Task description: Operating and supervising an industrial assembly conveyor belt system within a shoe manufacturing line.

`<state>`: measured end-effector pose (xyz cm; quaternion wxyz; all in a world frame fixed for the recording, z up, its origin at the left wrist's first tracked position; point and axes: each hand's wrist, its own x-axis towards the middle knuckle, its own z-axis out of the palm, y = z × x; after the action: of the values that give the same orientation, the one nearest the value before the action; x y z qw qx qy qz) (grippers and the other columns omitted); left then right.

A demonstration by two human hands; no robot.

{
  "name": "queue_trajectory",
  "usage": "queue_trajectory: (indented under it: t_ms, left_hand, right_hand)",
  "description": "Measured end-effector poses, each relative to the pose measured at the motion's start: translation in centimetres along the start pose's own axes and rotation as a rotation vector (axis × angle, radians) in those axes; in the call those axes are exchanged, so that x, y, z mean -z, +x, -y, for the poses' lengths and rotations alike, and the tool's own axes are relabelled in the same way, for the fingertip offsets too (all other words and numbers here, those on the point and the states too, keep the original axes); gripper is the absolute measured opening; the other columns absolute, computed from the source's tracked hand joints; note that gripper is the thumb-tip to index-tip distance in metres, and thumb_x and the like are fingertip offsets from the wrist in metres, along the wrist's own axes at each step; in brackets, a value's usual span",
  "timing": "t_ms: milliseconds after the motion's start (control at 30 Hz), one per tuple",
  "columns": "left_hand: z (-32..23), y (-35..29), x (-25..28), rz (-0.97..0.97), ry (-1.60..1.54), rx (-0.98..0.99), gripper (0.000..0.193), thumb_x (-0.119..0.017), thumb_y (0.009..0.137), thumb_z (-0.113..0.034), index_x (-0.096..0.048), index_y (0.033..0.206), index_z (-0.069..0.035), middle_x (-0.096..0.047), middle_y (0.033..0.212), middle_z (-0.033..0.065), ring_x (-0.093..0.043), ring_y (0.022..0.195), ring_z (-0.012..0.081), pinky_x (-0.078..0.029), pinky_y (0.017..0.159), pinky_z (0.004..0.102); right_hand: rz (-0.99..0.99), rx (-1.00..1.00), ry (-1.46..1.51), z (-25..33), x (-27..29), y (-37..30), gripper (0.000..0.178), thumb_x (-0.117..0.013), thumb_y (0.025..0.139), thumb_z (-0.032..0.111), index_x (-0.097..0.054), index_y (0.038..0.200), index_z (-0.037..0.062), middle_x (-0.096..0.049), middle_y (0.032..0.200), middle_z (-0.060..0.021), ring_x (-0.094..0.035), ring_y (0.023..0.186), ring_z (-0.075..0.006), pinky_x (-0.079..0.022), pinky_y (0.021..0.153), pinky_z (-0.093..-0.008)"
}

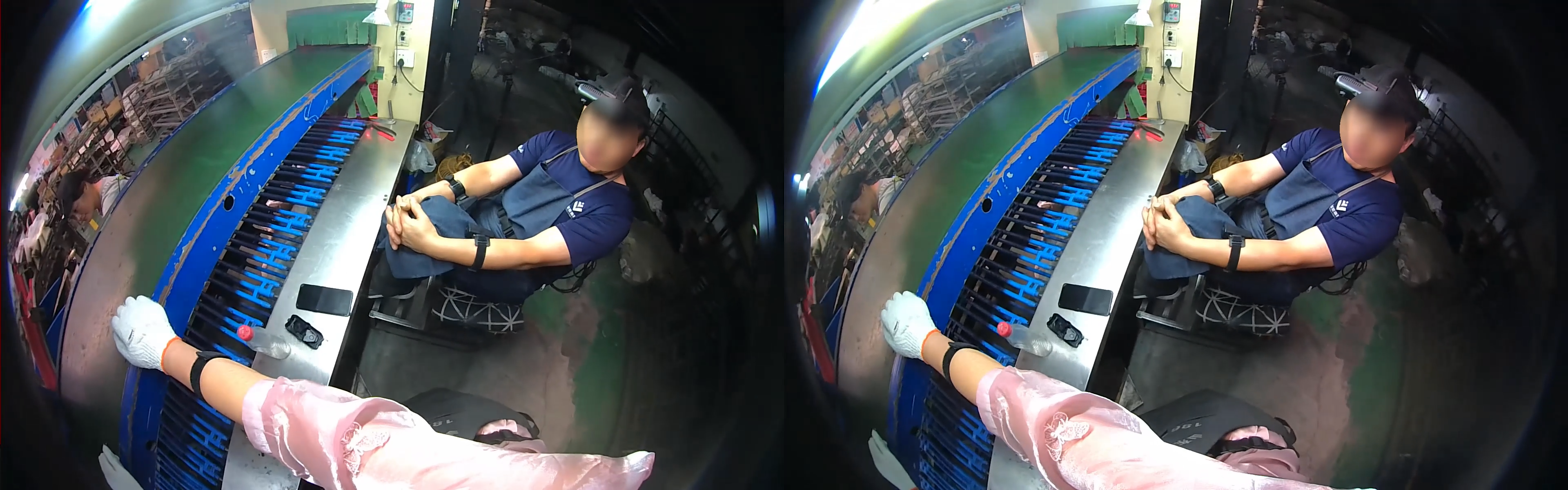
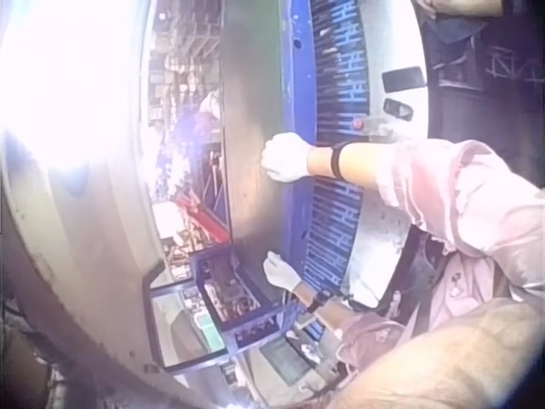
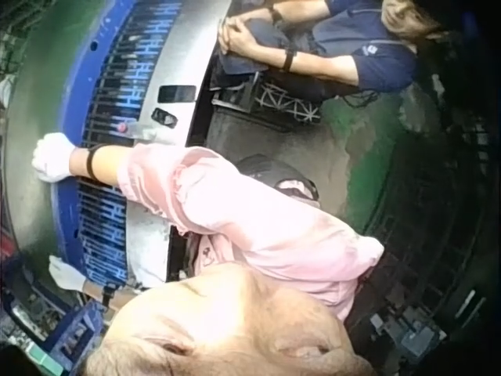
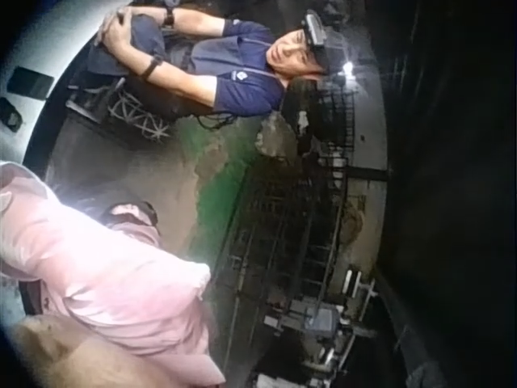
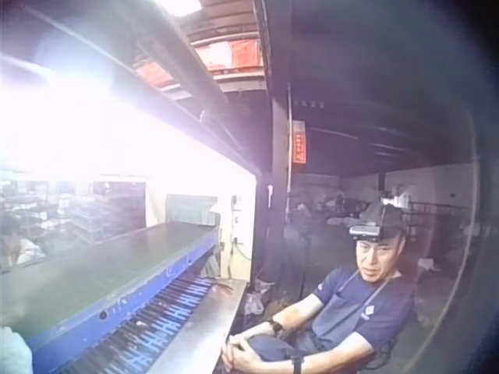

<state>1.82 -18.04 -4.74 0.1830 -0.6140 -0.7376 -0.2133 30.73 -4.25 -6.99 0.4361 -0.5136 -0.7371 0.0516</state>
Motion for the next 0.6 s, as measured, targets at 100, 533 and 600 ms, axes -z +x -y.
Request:
queue_trajectory:
  t_ms: [100,533,600]
  left_hand:
    - [-0.4,0.0,0.0,0.005,0.001,-0.012,0.043,-0.045,0.098,-0.042,-0.07,0.086,-0.009,-0.069,0.084,0.0083,-0.064,0.077,0.0285,-0.048,0.069,0.0394]
    - [-0.1,-0.1,-0.3,-0.063,-0.011,-0.091,0.04,-0.047,0.099,-0.038,-0.069,0.083,-0.009,-0.068,0.08,0.0078,-0.064,0.072,0.027,-0.049,0.065,0.0378]
    - [-0.1,-0.1,-0.3,-0.07,-0.01,-0.1,0.04,-0.046,0.099,-0.038,-0.068,0.083,-0.009,-0.067,0.079,0.0077,-0.063,0.071,0.0271,-0.049,0.065,0.0379]
  right_hand:
    - [0.017,-0.012,-0.011,-0.2,0.3,0.0,0.021,-0.056,0.082,0.025,-0.068,0.078,0.008,-0.065,0.086,-0.0107,-0.059,0.087,-0.0271,-0.046,0.078,-0.0384]
    - [0.093,-0.045,-0.033,0.1,1.4,-0.1,0.024,-0.055,0.082,0.026,-0.071,0.078,0.0094,-0.068,0.084,-0.0106,-0.062,0.087,-0.0266,-0.046,0.08,-0.0375]
    - [0.061,-0.033,-0.036,0.0,1.2,0.0,0.023,-0.056,0.081,0.026,-0.069,0.074,0.0082,-0.067,0.08,-0.0113,-0.062,0.084,-0.0277,-0.047,0.078,-0.0385]
